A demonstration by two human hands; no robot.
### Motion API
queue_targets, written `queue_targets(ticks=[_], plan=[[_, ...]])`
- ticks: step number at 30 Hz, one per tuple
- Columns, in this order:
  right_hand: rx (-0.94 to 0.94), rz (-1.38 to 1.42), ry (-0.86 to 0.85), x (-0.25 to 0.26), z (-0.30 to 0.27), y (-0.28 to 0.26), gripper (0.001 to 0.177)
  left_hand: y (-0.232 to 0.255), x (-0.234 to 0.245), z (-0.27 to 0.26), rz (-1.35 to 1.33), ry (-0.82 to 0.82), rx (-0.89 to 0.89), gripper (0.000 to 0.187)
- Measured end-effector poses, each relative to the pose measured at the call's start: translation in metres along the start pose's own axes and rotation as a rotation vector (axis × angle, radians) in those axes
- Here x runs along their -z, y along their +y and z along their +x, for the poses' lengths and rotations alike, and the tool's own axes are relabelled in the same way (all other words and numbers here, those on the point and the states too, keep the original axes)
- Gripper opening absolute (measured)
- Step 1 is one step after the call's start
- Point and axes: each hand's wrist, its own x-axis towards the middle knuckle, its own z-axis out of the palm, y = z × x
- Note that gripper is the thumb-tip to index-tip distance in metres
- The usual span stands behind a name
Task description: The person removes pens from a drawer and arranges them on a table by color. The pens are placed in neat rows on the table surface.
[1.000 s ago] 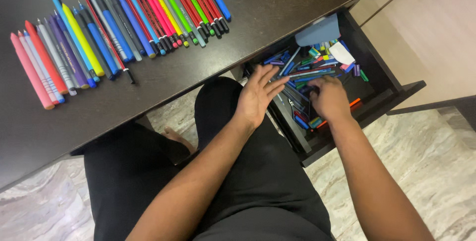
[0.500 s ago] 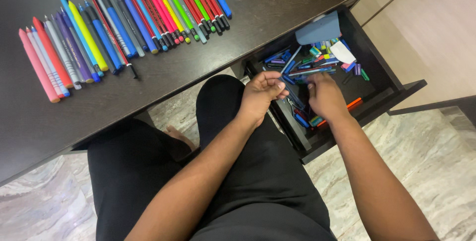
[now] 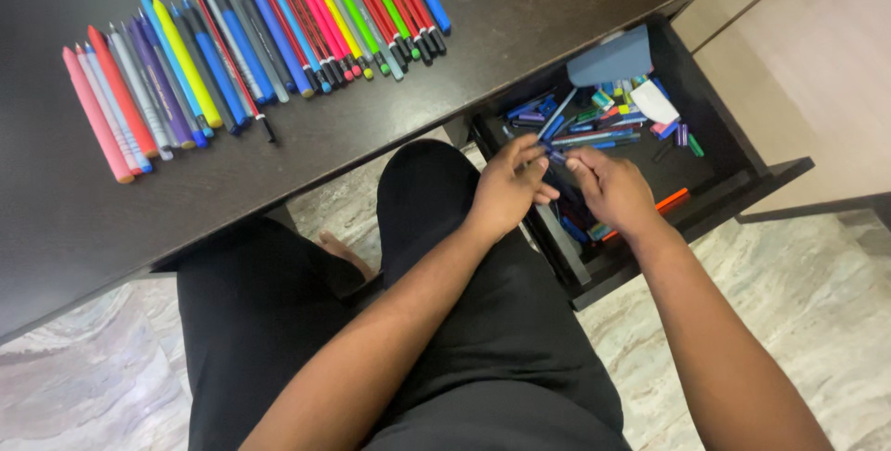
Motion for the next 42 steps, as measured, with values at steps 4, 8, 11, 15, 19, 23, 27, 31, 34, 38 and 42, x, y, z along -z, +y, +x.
queue_targets(ticks=[4,8,11,15,19,23,27,31,34,38,42], plan=[[0.098,0.014,0.001,0.002,-0.004,-0.002,0.022,-0.002,-0.002,-0.002,0.115,-0.028,0.027,0.043],[0.030,0.021,-0.077,0.005,-0.005,-0.006,0.026,-0.001,-0.004,-0.008,0.174,-0.029,-0.010,0.031],[-0.166,-0.230,-0.183,0.006,-0.001,-0.005,0.047,0.008,-0.005,-0.014,0.337,0.041,-0.103,0.024],[-0.081,-0.206,-0.155,-0.002,0.003,-0.002,0.042,0.020,-0.005,-0.017,0.314,0.139,-0.105,0.022],[-0.043,-0.222,-0.175,-0.005,0.004,-0.005,0.037,0.015,-0.003,-0.013,0.223,0.170,-0.102,0.024],[-0.002,-0.185,-0.131,-0.003,0.005,-0.006,0.031,0.003,-0.001,-0.008,0.227,0.168,-0.160,0.026],[0.168,-0.168,0.096,-0.003,0.002,-0.009,0.025,0.000,-0.003,-0.007,0.188,0.185,-0.149,0.028],[0.119,-0.077,0.203,0.002,-0.006,-0.018,0.019,0.000,-0.001,-0.010,0.192,0.177,-0.135,0.028],[0.161,-0.013,0.193,0.006,-0.011,-0.028,0.020,-0.006,0.002,-0.008,0.188,0.153,-0.157,0.028],[0.168,0.031,0.147,0.008,-0.013,-0.041,0.030,-0.015,0.005,-0.003,0.223,0.070,-0.172,0.029],[0.188,-0.013,0.152,0.009,-0.013,-0.042,0.031,-0.016,0.007,-0.006,0.298,0.031,-0.184,0.031]])
